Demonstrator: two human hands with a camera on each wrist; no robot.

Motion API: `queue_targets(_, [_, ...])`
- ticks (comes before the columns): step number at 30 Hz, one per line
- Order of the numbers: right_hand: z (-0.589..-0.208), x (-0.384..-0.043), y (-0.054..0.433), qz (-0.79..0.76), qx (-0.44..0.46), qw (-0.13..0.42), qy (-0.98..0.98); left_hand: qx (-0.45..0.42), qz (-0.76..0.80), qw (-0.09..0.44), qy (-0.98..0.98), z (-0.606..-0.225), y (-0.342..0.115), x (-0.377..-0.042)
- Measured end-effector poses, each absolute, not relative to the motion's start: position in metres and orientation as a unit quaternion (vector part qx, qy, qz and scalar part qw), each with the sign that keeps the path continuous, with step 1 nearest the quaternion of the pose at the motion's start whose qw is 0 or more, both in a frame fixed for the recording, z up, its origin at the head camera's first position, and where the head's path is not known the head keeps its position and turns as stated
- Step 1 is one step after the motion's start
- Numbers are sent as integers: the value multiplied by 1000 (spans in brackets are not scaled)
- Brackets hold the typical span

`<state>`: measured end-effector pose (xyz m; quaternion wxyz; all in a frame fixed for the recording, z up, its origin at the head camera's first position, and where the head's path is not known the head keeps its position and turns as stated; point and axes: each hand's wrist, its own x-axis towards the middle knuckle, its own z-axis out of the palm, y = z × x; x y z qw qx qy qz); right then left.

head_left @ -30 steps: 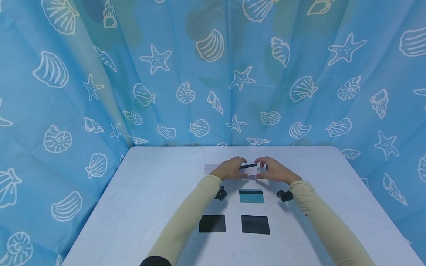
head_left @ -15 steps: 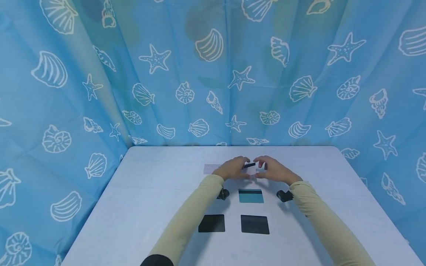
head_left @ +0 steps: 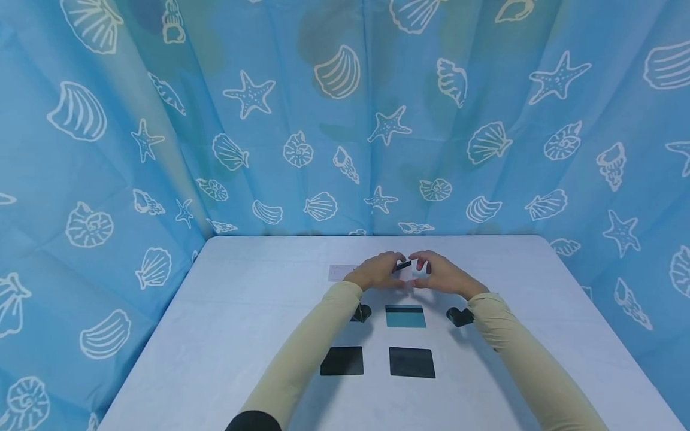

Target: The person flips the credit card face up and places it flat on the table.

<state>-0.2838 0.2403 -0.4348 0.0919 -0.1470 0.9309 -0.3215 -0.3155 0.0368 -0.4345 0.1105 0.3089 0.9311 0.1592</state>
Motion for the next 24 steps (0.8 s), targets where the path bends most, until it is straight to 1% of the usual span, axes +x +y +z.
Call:
queue_targets(11, [-444, -286, 240, -327, -129, 113, 929, 305, 168, 116, 930, -432, 32, -318])
queue_targets(24, [-454, -290, 234, -328, -155, 114, 925, 320, 197, 119, 919, -423, 31, -317])
